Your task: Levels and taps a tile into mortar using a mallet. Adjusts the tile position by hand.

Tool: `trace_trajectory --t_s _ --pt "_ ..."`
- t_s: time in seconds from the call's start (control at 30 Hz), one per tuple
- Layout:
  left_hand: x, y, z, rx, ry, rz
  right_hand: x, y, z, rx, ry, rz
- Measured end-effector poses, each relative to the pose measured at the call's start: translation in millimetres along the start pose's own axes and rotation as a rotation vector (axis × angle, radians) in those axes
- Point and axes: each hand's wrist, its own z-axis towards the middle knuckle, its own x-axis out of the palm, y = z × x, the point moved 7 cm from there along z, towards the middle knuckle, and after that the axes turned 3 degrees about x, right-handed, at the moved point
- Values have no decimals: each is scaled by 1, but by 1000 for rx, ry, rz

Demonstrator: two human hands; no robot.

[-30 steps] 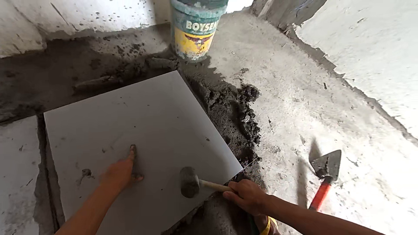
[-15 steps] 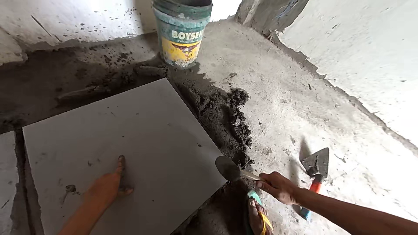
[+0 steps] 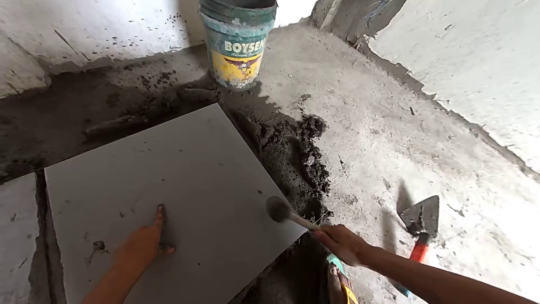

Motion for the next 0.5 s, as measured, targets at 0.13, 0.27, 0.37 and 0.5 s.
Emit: trace_trajectory --t_s 0.13,0.27,0.37,0.5 --pt "-2 0 4 -31 -9 -4 -21 61 52 -59 -203 192" --pt "1 1 2 -30 -6 -10 -34 103 107 27 -241 162" --pt "-2 3 4 -23 -28 -24 -53 131 133 58 -374 250" --pt "2 2 -1 -41 6 -55 -69 154 160 132 -346 323"
